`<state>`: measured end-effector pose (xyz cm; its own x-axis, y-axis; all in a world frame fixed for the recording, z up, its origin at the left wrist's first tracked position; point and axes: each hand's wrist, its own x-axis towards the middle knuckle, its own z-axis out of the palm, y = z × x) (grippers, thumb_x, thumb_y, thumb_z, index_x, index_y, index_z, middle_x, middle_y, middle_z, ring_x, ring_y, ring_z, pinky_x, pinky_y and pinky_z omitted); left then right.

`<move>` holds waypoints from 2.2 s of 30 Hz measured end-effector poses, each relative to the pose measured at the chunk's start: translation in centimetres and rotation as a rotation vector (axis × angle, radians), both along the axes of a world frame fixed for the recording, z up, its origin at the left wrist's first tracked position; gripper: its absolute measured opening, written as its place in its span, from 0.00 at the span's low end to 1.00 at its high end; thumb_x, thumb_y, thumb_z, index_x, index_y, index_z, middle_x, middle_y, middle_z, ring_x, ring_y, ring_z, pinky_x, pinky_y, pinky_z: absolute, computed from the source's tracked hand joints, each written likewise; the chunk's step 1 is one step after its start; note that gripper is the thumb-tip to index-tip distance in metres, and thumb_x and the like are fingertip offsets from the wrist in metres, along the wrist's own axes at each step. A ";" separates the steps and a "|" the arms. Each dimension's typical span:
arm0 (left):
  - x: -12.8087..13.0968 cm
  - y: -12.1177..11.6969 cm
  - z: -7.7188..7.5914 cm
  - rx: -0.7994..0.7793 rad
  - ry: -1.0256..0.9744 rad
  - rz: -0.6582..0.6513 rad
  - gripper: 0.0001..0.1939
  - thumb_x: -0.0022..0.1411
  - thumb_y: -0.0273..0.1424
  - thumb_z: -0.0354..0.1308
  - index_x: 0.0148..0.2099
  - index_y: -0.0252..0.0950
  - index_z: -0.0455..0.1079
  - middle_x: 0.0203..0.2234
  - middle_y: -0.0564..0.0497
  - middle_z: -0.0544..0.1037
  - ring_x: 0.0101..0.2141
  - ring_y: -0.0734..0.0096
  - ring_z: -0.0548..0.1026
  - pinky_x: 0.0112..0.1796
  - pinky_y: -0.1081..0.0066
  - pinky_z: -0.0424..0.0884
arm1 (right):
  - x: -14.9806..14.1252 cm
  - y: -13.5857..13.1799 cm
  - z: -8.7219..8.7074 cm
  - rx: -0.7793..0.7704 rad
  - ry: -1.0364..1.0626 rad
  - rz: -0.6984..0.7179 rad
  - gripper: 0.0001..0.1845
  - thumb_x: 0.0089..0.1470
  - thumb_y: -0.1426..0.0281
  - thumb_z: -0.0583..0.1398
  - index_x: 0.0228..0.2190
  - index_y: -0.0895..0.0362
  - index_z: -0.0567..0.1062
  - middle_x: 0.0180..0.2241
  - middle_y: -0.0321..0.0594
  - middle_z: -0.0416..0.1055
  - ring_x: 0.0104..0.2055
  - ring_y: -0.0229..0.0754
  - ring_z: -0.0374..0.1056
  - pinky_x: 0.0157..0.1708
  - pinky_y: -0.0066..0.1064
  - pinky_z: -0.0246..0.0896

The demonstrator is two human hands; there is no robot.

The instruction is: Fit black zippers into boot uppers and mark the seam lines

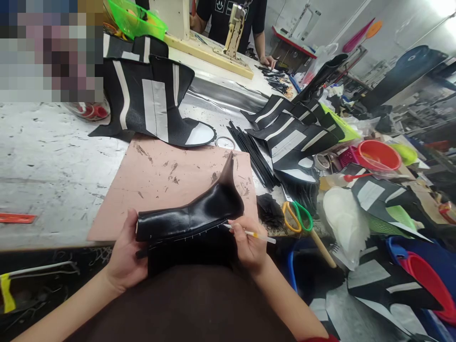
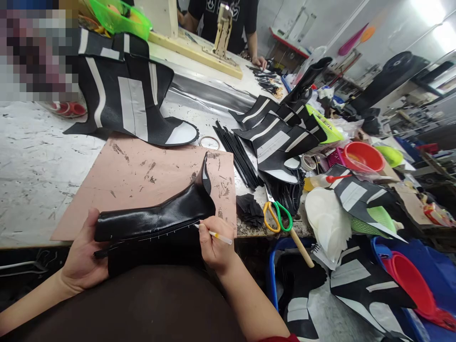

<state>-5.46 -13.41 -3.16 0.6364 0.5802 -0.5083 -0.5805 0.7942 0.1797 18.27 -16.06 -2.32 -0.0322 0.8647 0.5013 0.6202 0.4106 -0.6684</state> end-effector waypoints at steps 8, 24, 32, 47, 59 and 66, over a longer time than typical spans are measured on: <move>0.1 0.0 0.0 0.016 -0.033 0.015 0.26 0.49 0.50 0.57 0.37 0.31 0.74 0.33 0.44 0.79 0.48 0.50 0.69 0.52 0.55 0.61 | 0.0 -0.3 -0.3 -0.023 0.102 0.004 0.09 0.54 0.76 0.51 0.25 0.57 0.69 0.22 0.37 0.68 0.25 0.37 0.67 0.26 0.29 0.64; 0.1 -0.1 0.1 -0.119 0.023 0.104 0.35 0.59 0.53 0.37 0.39 0.29 0.74 0.32 0.42 0.79 0.47 0.52 0.70 0.51 0.55 0.61 | -0.4 -0.2 0.0 -0.017 0.094 0.079 0.09 0.52 0.77 0.52 0.25 0.57 0.69 0.20 0.35 0.68 0.26 0.37 0.68 0.32 0.30 0.67; 0.1 -0.1 -0.1 0.012 -0.047 0.027 0.25 0.49 0.49 0.58 0.37 0.31 0.74 0.32 0.44 0.79 0.48 0.49 0.68 0.52 0.55 0.60 | -0.4 -0.2 0.1 -0.029 0.094 0.080 0.09 0.52 0.77 0.51 0.24 0.57 0.69 0.20 0.35 0.67 0.26 0.37 0.68 0.33 0.31 0.67; 0.2 -0.1 0.0 0.040 -0.046 0.038 0.26 0.53 0.48 0.54 0.40 0.30 0.74 0.33 0.44 0.79 0.48 0.50 0.69 0.53 0.55 0.59 | -0.5 -0.5 -0.1 -0.080 0.156 0.045 0.10 0.53 0.75 0.52 0.24 0.57 0.70 0.21 0.37 0.68 0.27 0.39 0.68 0.28 0.30 0.64; 0.2 -0.2 0.9 0.075 0.003 0.072 0.25 0.52 0.47 0.56 0.42 0.30 0.73 0.34 0.44 0.79 0.46 0.50 0.70 0.53 0.56 0.60 | 1.3 1.9 1.3 -0.197 0.274 -0.193 0.11 0.48 0.66 0.59 0.34 0.56 0.65 0.36 0.42 0.71 0.31 0.39 0.68 0.29 0.32 0.65; -1.5 -0.4 -0.2 0.082 0.074 0.071 0.30 0.52 0.53 0.51 0.47 0.37 0.71 0.40 0.44 0.77 0.44 0.50 0.72 0.44 0.58 0.69 | 0.6 5.0 3.1 -0.153 0.233 -0.201 0.10 0.45 0.69 0.57 0.25 0.54 0.58 0.20 0.29 0.58 0.19 0.34 0.55 0.20 0.27 0.55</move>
